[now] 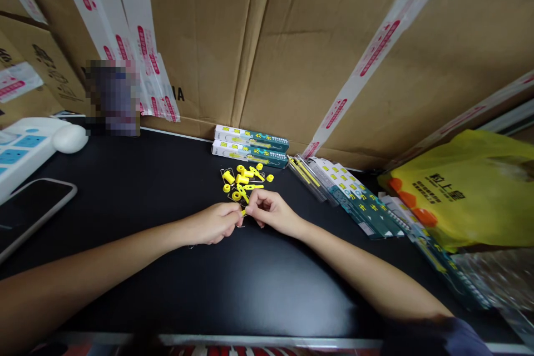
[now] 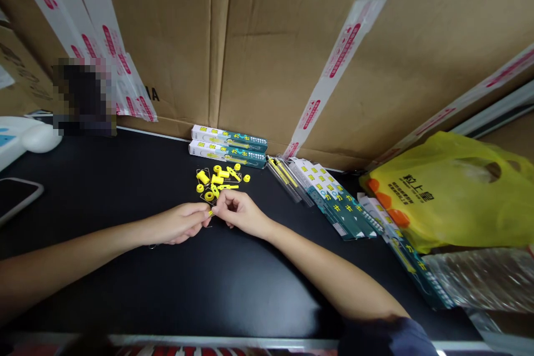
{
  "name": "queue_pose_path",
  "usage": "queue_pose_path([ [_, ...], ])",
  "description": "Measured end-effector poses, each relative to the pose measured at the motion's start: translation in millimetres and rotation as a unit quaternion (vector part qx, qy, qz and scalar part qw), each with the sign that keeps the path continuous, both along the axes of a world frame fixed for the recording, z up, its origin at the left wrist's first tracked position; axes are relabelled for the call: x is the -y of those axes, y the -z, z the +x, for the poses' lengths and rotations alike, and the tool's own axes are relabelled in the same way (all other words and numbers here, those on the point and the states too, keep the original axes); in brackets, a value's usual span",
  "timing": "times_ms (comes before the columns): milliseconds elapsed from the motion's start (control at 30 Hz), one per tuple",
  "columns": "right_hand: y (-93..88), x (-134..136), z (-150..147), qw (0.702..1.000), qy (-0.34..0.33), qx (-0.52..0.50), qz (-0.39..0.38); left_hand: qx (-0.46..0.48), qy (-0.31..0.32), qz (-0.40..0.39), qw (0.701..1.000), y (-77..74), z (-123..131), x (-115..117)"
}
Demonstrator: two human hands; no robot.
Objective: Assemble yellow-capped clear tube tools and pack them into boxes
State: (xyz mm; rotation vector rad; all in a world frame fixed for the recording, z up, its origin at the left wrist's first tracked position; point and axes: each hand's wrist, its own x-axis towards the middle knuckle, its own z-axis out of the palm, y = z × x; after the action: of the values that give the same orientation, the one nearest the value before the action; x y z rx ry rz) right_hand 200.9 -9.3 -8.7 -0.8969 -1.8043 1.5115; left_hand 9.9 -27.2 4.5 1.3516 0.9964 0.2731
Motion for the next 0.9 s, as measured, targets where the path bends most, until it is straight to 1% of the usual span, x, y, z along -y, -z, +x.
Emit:
queue_pose_path([
  [200, -0.8, 0.4, 1.3, 0.999, -0.02, 0.032, 0.034, -0.002, -0.004, 0.031, 1.0, -2.3, 0.4, 3.6],
  [400, 0.9, -0.2, 0.8, 1.0, 0.0, 0.005, -0.009, 0.005, -0.007, 0.022, 1.0, -5.7, 1.7, 4.0],
  [567, 2.5, -1.7, 0.8, 1.0, 0.013, -0.002, 0.004, 0.019, 0.003, 0.012, 1.0, -2.5, 0.2, -1.2],
  [700, 2.9, -2.4, 1.2, 1.0, 0.024, -0.013, 0.008, 0.028, 0.011, 0.029, 0.999, -0.4, -1.2, -2.3],
  [900, 4.3, -3.0, 2.0, 0.999, 0.027, -0.021, -0.004, -0.001, 0.031, 0.058, 0.998, -3.2, -0.5, 6.7],
])
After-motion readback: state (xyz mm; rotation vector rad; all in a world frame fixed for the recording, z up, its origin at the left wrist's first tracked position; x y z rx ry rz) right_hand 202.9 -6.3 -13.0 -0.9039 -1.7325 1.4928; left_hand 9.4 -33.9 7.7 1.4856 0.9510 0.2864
